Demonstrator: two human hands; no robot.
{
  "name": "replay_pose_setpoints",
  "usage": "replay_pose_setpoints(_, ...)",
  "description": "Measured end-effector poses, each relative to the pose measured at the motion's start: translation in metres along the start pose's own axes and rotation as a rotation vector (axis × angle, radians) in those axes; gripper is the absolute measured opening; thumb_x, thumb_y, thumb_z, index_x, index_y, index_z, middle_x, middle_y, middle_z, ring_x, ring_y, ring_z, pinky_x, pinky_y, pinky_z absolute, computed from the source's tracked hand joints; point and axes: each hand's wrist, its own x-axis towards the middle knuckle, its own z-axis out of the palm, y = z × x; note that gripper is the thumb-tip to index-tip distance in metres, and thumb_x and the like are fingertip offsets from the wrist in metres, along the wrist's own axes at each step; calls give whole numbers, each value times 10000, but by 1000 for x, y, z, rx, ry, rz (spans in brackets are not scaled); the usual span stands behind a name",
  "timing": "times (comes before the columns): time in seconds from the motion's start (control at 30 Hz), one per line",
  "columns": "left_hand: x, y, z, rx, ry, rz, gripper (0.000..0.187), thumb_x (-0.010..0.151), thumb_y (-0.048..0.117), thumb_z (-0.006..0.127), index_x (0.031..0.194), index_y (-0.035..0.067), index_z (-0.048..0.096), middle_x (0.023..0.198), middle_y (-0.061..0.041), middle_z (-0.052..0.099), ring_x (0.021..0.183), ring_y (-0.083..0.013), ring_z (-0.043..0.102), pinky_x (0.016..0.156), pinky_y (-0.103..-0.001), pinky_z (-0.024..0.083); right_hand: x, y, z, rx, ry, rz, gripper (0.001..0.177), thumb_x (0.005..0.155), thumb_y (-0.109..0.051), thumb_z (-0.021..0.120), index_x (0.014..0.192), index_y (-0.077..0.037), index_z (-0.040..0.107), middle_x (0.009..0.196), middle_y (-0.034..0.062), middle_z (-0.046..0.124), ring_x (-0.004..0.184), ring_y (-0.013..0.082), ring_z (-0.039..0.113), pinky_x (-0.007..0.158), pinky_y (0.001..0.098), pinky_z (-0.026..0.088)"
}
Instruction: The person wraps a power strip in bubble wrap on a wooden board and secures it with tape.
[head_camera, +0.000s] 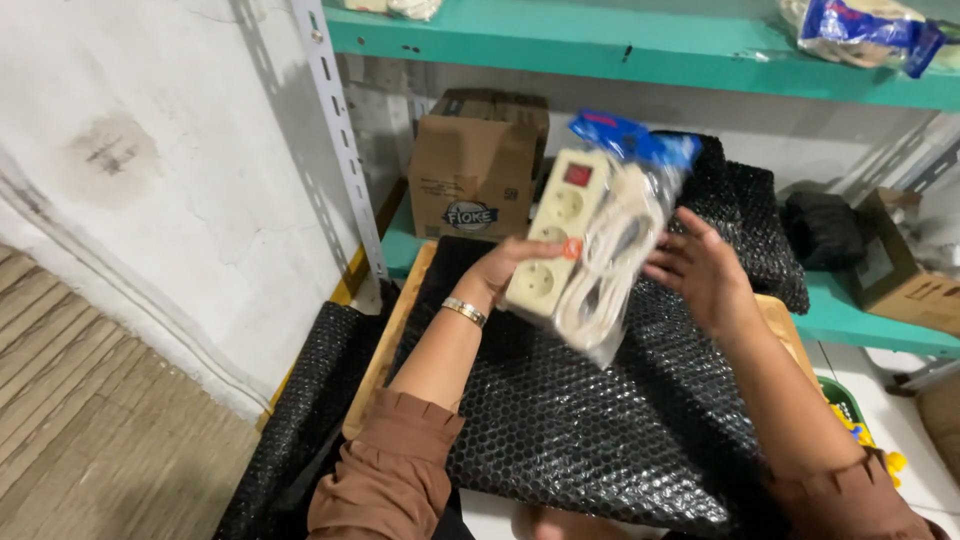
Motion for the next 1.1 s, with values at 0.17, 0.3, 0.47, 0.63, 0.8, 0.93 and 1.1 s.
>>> replay_pose_setpoints(0.17,3,-35,-29,165,-134,-162,386,729,25,790,1065,-89,638,898,-234,714,768,-334,731,659,-446,612,-12,4,-4,432,40,295,953,724,-844,512,1299,-86,571,1158,173,654,982,347,679,864,538,556)
replay_pose_setpoints(0.3,8,-58,-54,159,-114,-366,337,701,-72,782,1012,-135,668,889,-262,709,746,-343,733,657,-430,613,-16,18,-31,302,96,512,1177,677,-910,352,1441,-17,407,1369,264,496,1194,444,515,999,637,392)
replay_pose_setpoints(0.47,8,-61,-59,92,-27,-521,347,807,137,772,1069,-77,691,973,-229,717,831,-326,734,756,-426,603,-24,33,-40,16,-52,495,517,771,-372,632,1152,-25,601,924,144,649,767,287,645,644,437,514)
replay_pose_setpoints(0.63,1,-32,-53,31,226,-558,938,761,743,659,1244,-60,619,1205,-271,645,1062,-394,663,963,-485,523,-26,38,-46,-116,4,533,295,695,-27,791,964,-69,678,767,74,700,606,226,678,512,339,532)
replay_pose_setpoints(0.8,15,-36,-124,-28,-16,-279,498,881,393,701,1266,85,632,1160,-169,699,1023,-312,703,863,-459,598,-14,36,-64,-100,106,746,332,791,-90,727,1067,55,611,870,212,620,726,455,667,640,652,541)
replay_pose_setpoints(0.93,18,-47,-140,147,-34,-245,652,801,-60,726,1401,71,505,1222,-200,658,1055,-333,682,844,-420,610,-19,30,-59,-122,95,783,296,802,-75,721,1036,76,618,764,137,594,633,353,676,590,577,574)
replay_pose_setpoints(1.1,5,-30,-100,515,86,-280,651,738,71,823,1332,60,558,1159,-150,656,942,-260,696,767,-361,628,-12,32,-81,-274,-42,720,284,799,-106,752,1006,44,630,769,106,617,654,299,703,575,479,597)
